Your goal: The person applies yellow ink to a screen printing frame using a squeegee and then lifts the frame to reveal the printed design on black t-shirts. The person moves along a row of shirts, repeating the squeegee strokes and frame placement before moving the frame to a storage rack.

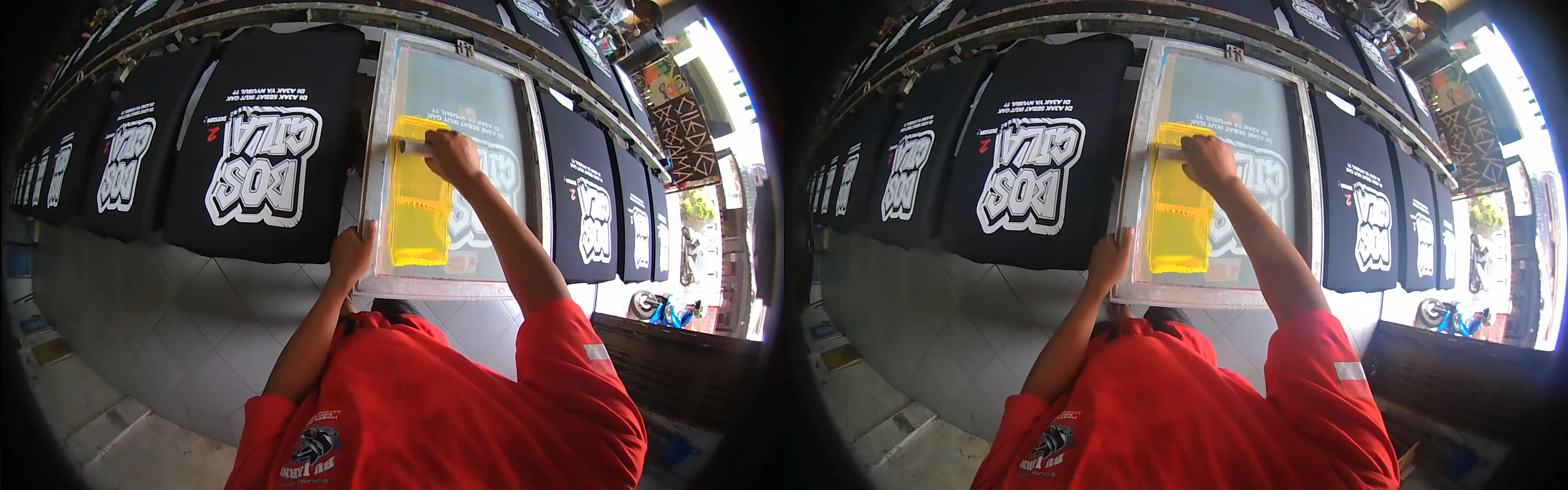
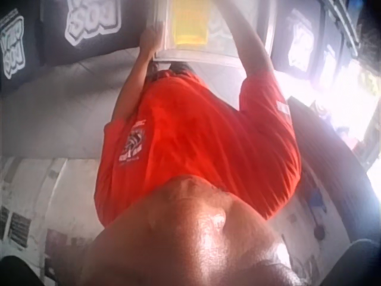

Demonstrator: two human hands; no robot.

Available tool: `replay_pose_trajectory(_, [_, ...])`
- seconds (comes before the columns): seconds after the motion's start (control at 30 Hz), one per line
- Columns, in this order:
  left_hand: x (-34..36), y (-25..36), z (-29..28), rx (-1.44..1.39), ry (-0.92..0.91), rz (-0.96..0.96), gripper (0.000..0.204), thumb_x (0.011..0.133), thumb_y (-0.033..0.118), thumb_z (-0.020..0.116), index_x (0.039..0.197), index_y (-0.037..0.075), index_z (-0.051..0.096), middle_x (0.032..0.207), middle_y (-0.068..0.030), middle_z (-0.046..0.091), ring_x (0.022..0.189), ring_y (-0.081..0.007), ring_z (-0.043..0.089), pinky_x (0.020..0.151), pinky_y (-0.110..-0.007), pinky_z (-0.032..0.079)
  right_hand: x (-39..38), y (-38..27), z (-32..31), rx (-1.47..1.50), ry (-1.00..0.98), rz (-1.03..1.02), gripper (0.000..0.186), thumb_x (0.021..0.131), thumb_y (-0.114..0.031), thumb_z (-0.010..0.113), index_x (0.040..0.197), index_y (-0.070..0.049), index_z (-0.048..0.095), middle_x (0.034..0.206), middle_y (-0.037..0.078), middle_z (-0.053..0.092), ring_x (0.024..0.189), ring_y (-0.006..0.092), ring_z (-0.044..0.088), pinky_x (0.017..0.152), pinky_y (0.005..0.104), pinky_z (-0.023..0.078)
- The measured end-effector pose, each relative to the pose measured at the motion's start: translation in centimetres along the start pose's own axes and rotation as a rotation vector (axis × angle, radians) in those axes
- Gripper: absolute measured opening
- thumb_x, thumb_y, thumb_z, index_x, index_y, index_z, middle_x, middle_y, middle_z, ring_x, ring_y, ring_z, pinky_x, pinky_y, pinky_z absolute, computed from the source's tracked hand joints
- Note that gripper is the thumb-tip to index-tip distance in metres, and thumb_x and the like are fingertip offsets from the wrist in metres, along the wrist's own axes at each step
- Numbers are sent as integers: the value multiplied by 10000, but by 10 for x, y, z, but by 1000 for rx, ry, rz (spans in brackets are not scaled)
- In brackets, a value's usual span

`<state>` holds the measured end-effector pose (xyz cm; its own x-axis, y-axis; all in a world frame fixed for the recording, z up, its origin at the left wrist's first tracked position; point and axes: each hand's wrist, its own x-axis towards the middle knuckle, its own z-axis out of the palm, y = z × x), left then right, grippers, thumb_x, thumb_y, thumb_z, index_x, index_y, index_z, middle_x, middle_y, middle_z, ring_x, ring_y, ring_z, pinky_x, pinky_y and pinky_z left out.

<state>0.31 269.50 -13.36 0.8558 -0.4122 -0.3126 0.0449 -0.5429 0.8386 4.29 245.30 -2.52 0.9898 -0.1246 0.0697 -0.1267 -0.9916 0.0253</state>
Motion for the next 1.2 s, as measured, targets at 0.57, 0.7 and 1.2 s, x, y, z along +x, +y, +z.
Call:
replay_pose_trajectory(0.57, [6, 7, 0, 27, 9, 69, 668, 878, 523, 420, 746, -102, 616, 702, -305, 587, 755, -446, 600, 672, -461, 467, -100, 65, -53, 1572, 199, 723, 379, 744, -175, 696, 1032, 43, 581, 888, 102, 631, 781, 178, 636, 668, 305, 511])
replay_pose_trajectory(0.7, [4, 13, -8, 50, 6, 38, 631, 882, 501, 451, 745, -96, 604, 658, -288, 577, 706, -432, 606, 618, -453, 457, -140, 120, -61, 1692, 280, 820, 507, 750, -271, 701, 1123, 21, 522, 972, 127, 609, 848, 222, 618, 760, 342, 504])
replay_pose_trajectory(1.2, [-22, 19, -80, -45, 54, 175, 474, 920, 380, 467, 690, -30, 530, 535, -146, 478, 506, -196, 468, 514, -380, 387, -243, 193, -37, 1932, 401, 825, 188, 879, -220, 518, 982, -77, 583, 853, 19, 605, 772, 142, 583, 705, 274, 457])
